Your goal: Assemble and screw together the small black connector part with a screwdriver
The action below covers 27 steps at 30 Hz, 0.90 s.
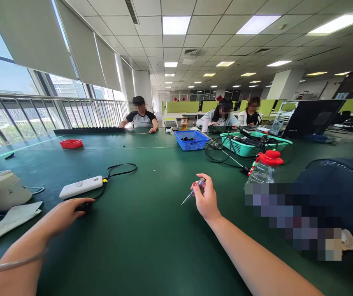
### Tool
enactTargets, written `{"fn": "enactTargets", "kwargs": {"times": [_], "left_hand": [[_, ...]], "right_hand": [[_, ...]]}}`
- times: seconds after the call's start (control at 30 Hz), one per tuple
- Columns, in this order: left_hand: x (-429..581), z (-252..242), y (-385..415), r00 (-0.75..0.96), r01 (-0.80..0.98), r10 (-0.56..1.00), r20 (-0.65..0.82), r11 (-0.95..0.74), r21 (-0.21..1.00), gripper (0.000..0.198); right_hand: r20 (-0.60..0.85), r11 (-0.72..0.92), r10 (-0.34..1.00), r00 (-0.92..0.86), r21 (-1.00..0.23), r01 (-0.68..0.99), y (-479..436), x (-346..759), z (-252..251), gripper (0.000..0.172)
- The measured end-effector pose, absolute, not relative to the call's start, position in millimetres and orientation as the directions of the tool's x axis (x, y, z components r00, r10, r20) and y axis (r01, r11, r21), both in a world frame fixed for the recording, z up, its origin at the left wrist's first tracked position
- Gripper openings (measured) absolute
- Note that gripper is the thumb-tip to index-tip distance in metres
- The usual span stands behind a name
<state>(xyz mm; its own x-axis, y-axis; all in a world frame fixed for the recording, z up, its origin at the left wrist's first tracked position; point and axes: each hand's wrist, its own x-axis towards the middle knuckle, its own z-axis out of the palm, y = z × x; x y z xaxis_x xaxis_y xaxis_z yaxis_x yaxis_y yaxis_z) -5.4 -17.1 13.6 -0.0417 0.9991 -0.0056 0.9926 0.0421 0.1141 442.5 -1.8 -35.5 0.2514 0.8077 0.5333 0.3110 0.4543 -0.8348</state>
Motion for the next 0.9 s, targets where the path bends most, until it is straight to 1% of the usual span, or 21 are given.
{"fn": "enactTargets", "kwargs": {"times": [0.17, 0.33, 0.47, 0.63, 0.8, 0.9], "left_hand": [[-1, 18, -19, -0.03, 0.991, 0.999, -0.038, 0.034, 0.129, 0.057], [-4, 14, -17, -0.048, 0.98, 0.993, -0.108, 0.068, 0.185, 0.073], [-3, 15, -18, -0.051, 0.978, 0.994, -0.1, 0.069, 0.195, 0.076], [5, 24, -24, -0.045, 0.984, 0.997, -0.056, 0.054, 0.172, 0.068], [8, 29, -25, -0.056, 0.989, 0.998, -0.027, 0.06, 0.134, 0.047], [8, 30, -25, -0.066, 0.991, 0.998, 0.005, 0.065, 0.113, 0.045]], "right_hand": [[0.517, 0.441, 0.818, 0.254, -0.845, 0.302, -1, 443, -38, 0.033], [0.512, 0.442, 0.821, 0.255, -0.851, 0.285, 1, 443, -40, 0.034], [0.521, 0.45, 0.814, 0.256, -0.845, 0.288, 0, 443, -39, 0.033], [0.524, 0.45, 0.812, 0.256, -0.842, 0.297, 0, 443, -39, 0.032], [0.535, 0.462, 0.805, 0.256, -0.836, 0.295, 0, 443, -40, 0.032], [0.53, 0.454, 0.808, 0.256, -0.838, 0.302, -1, 443, -39, 0.032]]}}
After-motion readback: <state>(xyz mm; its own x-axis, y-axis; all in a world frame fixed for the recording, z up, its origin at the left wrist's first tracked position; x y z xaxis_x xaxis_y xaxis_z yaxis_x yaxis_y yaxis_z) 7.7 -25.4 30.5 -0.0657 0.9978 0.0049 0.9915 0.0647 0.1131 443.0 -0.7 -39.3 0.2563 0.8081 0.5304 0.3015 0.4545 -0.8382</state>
